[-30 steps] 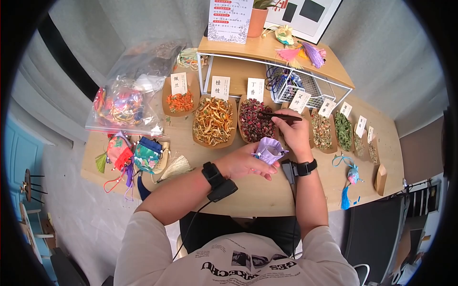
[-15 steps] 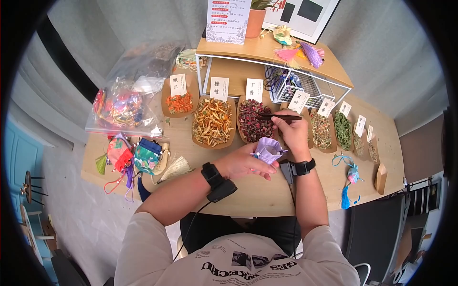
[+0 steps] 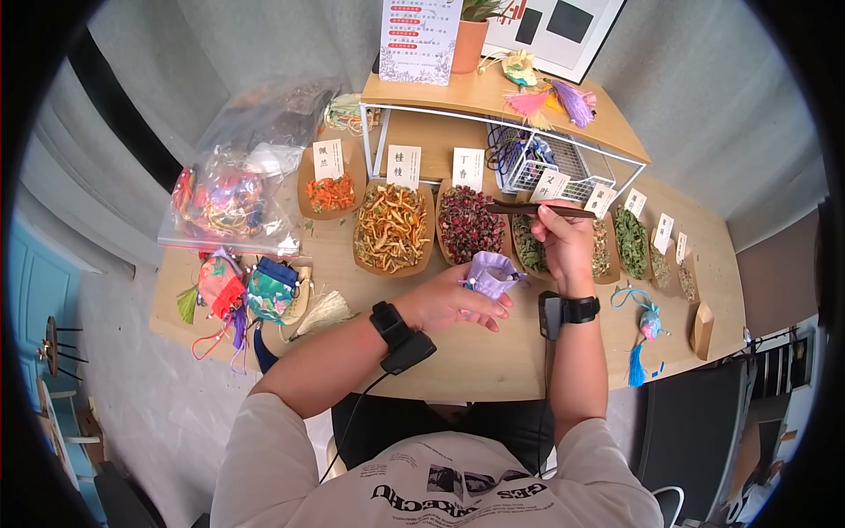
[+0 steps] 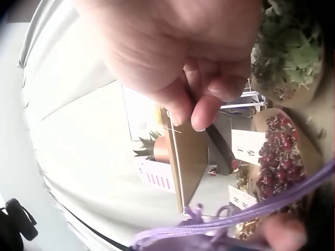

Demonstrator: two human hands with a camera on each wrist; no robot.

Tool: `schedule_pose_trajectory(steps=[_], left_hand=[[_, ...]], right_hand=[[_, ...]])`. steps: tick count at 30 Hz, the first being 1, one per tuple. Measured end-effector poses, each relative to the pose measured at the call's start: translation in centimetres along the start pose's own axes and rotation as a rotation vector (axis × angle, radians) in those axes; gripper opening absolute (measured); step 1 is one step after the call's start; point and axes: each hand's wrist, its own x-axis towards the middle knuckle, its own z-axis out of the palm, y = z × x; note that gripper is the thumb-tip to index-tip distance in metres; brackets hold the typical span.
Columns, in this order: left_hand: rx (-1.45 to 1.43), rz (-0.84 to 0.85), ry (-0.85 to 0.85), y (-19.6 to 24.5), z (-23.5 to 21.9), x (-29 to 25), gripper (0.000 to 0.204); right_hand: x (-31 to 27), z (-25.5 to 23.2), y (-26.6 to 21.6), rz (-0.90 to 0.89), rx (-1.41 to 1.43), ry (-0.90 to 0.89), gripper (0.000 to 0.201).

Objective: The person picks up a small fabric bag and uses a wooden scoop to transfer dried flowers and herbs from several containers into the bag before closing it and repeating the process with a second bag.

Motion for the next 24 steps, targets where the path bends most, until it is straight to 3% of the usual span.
schedule_pose_trajectory(steps=[4, 6, 8, 10, 14, 16, 20, 24], left_hand=[[-0.026, -0.003, 0.026, 0.2, 0.0, 0.0, 0.049], [-0.044, 0.006, 0.026, 0.2, 0.0, 0.0, 0.049], [-0.061, 0.012, 0.026, 0.2, 0.0, 0.0, 0.05], [-0.047, 0.026, 0.008, 0.4, 0.1, -0.1, 0.05], [-0.037, 0.028, 0.009, 0.2, 0.2, -0.2, 0.05], [0.038, 0.014, 0.016, 0.1, 0.3, -0.2, 0.05], [0.067, -0.011, -0.005, -0.4, -0.1, -0.1, 0.05], [0.063, -0.003, -0.049, -0.6, -0.2, 0.0, 0.052]], right_hand=[[-0.8, -0.3, -1.8, 0.016, 0.152, -0.093, 0.012], [-1.3, -0.5, -2.4, -0.067, 0.161, -0.316, 0.014], [-1.5, -0.6, -2.9, -0.067, 0.159, -0.363, 0.015], [-2.0, -0.5, -3.5, 0.004, -0.06, -0.404, 0.014], [-1.6, 0.0, -3.1, 0.009, 0.024, -0.327, 0.012], [-1.1, 0.1, -2.2, -0.035, -0.137, -0.093, 0.011], [-0.7, 0.5, -0.7, -0.022, -0.407, -0.086, 0.015], [-0.8, 0.9, 0.5, -0.018, -0.41, -0.14, 0.016]])
